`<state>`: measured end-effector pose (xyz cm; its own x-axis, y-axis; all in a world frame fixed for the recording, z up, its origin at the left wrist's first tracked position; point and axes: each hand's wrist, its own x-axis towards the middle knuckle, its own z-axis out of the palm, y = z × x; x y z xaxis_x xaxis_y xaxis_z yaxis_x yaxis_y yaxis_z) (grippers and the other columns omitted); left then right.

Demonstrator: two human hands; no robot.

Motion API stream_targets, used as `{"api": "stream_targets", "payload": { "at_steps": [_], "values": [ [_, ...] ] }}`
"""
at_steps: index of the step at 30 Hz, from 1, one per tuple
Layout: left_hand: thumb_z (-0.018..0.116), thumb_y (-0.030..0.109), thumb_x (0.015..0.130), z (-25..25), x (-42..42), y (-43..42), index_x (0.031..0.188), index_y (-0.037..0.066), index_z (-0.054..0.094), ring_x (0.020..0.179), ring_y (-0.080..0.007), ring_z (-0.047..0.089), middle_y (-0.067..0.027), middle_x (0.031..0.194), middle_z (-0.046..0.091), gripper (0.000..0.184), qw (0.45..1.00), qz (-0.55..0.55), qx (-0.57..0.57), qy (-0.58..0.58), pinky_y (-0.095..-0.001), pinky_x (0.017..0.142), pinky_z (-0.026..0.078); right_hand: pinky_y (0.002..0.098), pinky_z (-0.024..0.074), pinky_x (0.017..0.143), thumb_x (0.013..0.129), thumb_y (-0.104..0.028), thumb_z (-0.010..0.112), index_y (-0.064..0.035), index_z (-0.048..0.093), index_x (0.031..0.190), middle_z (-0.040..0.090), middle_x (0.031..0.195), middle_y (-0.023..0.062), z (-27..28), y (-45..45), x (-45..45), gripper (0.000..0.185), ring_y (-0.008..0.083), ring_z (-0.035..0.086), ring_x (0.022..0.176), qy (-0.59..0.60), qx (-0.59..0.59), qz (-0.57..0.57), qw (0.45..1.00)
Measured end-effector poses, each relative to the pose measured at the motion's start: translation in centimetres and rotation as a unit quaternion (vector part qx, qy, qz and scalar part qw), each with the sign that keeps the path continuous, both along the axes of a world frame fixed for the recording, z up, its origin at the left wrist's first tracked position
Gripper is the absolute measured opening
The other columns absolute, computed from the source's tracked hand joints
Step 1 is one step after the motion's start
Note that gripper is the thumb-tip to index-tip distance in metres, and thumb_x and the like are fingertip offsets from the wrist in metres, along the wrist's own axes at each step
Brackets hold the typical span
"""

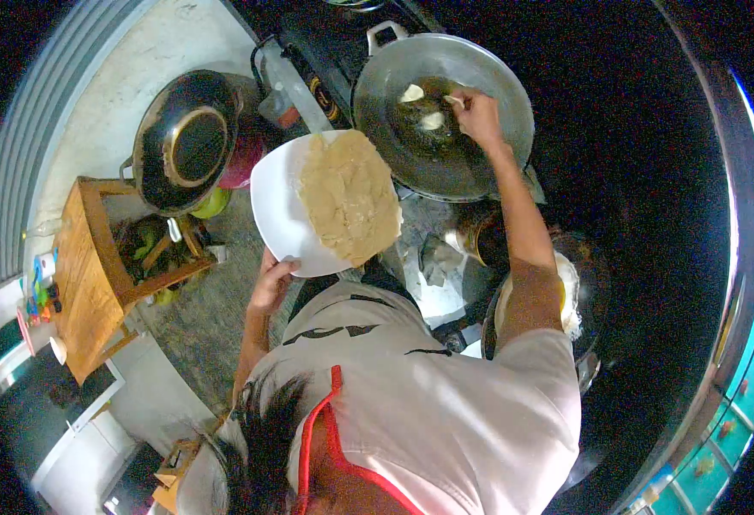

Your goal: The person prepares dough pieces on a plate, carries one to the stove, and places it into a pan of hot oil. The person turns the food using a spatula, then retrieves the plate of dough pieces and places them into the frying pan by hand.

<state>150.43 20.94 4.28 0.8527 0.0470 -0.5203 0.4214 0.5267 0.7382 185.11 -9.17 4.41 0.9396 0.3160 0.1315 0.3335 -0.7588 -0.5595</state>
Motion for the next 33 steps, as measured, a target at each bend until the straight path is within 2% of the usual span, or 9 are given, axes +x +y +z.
{"api": "stream_targets", "payload": {
  "at_steps": [4,8,11,14,16,18,23,27,33],
  "values": [
    [0.056,0.007,0.074,0.8,-0.6,-0.7,0.131,0.01,0.024,0.102,-0.019,0.053,-0.0082,0.117,0.047,0.066,0.999,0.038,0.014,0.019,-0.0355,0.08,0.049,0.0319,0.0486,0.064,0.074,-0.01,0.063,-0.0065,0.066,0.093,0.063,0.082,0.0138,-7.1,-3.5,6.0,0.02,0.0213,0.062,0.067,-0.102,-0.088,0.002,0.991],
    [0.057,0.006,0.073,-0.9,-0.7,-0.6,0.13,0.009,0.026,0.098,-0.0183,0.054,-0.0074,0.114,0.048,0.065,0.997,0.022,0.051,0.05,-0.0344,0.079,0.049,0.0389,0.0464,0.078,0.076,-0.022,0.063,-0.008,0.067,0.092,0.063,0.091,0.017,-7.9,-2.5,6.5,0.022,0.0322,0.06,0.087,-0.053,-0.003,0.02,0.998],
    [0.056,0.006,0.073,1.2,0.4,-1.0,0.13,0.009,0.026,0.093,-0.0165,0.055,-0.006,0.108,0.049,0.065,0.997,0.077,-0.019,0.021,-0.0316,0.076,0.049,0.0336,0.049,0.07,0.08,-0.017,0.06,-0.0073,0.066,0.092,0.065,0.085,0.0135,-0.3,2.3,1.2,0.017,0.0258,0.063,0.079,-0.007,0.057,0.005,0.998],
    [0.056,0.006,0.073,-0.9,1.0,0.4,0.13,0.009,0.025,0.09,-0.0158,0.054,-0.0056,0.108,0.049,0.065,0.999,0.02,-0.001,-0.027,-0.0297,0.073,0.048,0.0293,0.049,0.063,0.08,-0.014,0.059,-0.0066,0.065,0.091,0.065,0.083,0.0092,4.6,6.3,-5.9,0.014,0.0198,0.063,0.075,0.052,0.164,0.062,0.983],
    [0.056,0.006,0.073,-1.4,2.0,1.3,0.133,0.01,0.023,0.093,-0.016,0.054,-0.0051,0.114,0.048,0.068,0.999,-0.022,-0.018,-0.03,-0.0307,0.074,0.048,0.0322,0.0488,0.065,0.079,-0.017,0.061,-0.0072,0.064,0.091,0.064,0.086,0.0087,7.6,8.8,-9.7,0.016,0.0221,0.062,0.076,0.03,0.086,0.159,0.983],
    [0.056,0.007,0.074,-0.8,3.6,2.0,0.134,0.01,0.022,0.094,-0.0155,0.053,-0.0044,0.115,0.048,0.069,0.998,-0.063,-0.024,-0.015,-0.0305,0.075,0.047,0.0351,0.0483,0.068,0.076,-0.019,0.063,-0.0078,0.063,0.092,0.062,0.089,0.0089,8.3,10.2,-10.8,0.019,0.0251,0.06,0.078,-0.045,-0.043,0.177,0.982],
    [0.058,0.009,0.075,-1.1,6.5,5.1,0.136,0.01,0.021,0.098,-0.0132,0.05,-0.0032,0.117,0.047,0.071,0.981,-0.187,0.001,-0.053,-0.0269,0.075,0.045,0.0377,0.0456,0.077,0.076,-0.023,0.063,-0.0076,0.064,0.097,0.061,0.089,0.0107,7.6,11.6,-10.0,0.026,0.0299,0.057,0.087,-0.056,-0.021,0.073,0.996],
    [0.059,0.011,0.075,-1.6,8.2,7.4,0.137,0.01,0.019,0.1,-0.013,0.048,-0.0031,0.121,0.045,0.074,0.959,-0.262,0.003,-0.109,-0.026,0.076,0.045,0.0378,0.0467,0.076,0.076,-0.022,0.062,-0.0077,0.066,0.093,0.061,0.089,0.0103,7.1,12.1,-11.0,0.022,0.0287,0.058,0.086,-0.053,-0.041,0.023,0.997],
    [0.059,0.014,0.073,-1.1,10.4,8.9,0.138,0.007,0.016,0.102,-0.0129,0.047,-0.0045,0.122,0.044,0.078,0.941,-0.327,-0.04,-0.083,-0.0261,0.076,0.045,0.038,0.0481,0.073,0.075,-0.019,0.061,-0.0087,0.066,0.091,0.06,0.087,0.0092,6.2,12.1,-12.8,0.02,0.0269,0.058,0.084,-0.053,-0.055,-0.04,0.996]
  ]
}}
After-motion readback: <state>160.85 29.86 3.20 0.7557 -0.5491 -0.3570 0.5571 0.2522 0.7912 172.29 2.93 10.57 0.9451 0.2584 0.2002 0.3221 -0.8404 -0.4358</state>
